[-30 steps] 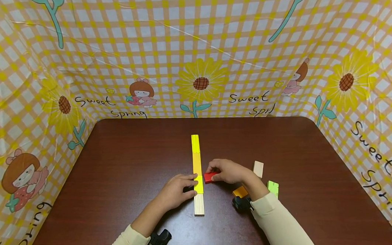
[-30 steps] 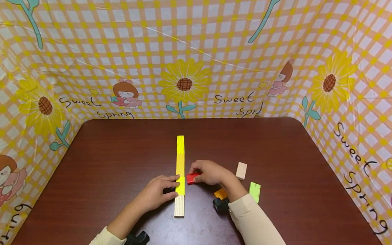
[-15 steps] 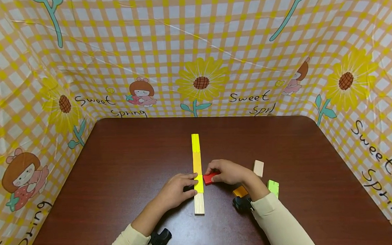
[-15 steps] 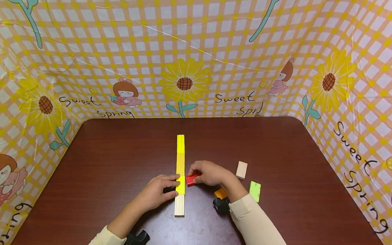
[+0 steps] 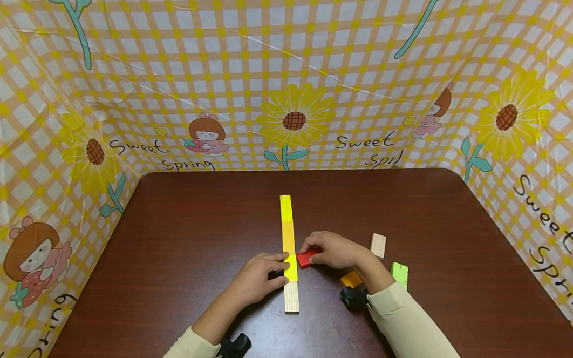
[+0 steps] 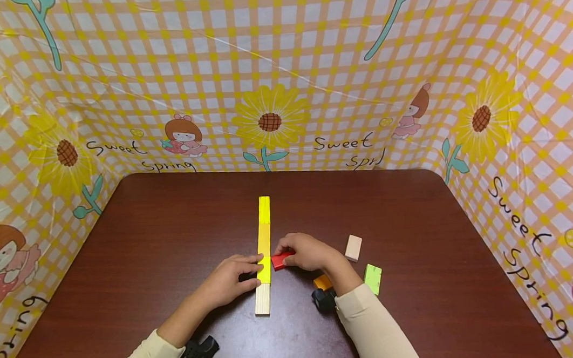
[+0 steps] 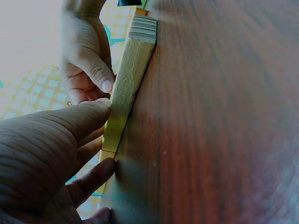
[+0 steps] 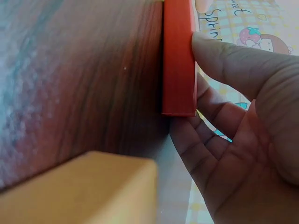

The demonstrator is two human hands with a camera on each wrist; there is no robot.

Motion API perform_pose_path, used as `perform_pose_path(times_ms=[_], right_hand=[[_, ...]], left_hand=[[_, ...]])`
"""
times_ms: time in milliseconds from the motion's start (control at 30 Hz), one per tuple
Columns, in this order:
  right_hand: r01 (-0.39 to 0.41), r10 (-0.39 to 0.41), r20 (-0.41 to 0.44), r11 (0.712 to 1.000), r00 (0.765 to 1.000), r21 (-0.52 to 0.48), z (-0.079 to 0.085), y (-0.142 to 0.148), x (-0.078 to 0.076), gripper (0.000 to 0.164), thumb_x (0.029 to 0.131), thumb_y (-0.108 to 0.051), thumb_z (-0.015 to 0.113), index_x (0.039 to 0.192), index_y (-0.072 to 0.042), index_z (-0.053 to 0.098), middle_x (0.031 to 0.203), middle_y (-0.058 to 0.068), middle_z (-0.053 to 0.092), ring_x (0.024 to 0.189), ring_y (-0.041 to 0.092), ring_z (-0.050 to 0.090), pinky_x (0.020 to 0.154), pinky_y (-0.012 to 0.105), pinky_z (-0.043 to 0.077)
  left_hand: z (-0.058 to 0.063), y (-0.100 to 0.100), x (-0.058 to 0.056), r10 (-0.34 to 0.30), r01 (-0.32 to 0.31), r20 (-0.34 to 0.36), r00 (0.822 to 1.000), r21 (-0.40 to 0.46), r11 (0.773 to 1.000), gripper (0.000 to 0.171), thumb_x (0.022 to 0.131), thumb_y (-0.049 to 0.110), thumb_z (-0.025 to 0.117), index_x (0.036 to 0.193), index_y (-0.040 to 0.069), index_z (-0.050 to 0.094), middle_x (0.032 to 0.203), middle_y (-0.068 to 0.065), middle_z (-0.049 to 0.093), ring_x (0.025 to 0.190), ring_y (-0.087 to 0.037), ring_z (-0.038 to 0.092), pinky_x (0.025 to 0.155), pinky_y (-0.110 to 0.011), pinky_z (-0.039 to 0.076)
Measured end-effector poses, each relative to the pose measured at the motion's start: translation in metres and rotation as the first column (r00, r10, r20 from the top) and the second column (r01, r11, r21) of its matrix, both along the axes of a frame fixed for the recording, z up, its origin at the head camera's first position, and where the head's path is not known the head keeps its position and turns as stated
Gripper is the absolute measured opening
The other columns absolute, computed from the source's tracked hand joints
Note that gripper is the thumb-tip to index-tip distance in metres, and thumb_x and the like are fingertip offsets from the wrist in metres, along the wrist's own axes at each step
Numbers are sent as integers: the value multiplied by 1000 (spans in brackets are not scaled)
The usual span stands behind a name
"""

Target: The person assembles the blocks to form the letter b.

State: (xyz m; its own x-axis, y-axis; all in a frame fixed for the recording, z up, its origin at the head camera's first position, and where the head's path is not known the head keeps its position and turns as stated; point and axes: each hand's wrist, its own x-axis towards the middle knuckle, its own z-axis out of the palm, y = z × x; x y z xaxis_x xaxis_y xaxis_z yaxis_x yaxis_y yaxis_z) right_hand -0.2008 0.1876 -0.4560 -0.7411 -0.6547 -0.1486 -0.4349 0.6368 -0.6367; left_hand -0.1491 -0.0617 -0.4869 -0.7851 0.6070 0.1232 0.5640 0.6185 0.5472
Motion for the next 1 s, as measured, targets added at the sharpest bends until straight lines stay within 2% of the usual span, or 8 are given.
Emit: perform_pose_path(times_ms=[467,1000], right_hand=[[2,-2,-36,1000,999,-6,-3,1,0,16,92,-7,69,106,-15,72,104,-2,63,93,21,54,83,37,48],[10,-12,-61,1000,998,-28,-3,1,3,18,93,-6,68,110,-11,73,108,-1,64,99,21,56,88,40,48]], left_hand=[[1,0,1,-19,20,-29,999,15,1000,35,91,22,73,123,7,72,137,-4,60,121,-26,58,101,-42,46],[1,0,1,-11,11,-8,1000,16,1000,34,92,21,73,123,7,71,138,-4,60,121,-26,58,102,-42,46]])
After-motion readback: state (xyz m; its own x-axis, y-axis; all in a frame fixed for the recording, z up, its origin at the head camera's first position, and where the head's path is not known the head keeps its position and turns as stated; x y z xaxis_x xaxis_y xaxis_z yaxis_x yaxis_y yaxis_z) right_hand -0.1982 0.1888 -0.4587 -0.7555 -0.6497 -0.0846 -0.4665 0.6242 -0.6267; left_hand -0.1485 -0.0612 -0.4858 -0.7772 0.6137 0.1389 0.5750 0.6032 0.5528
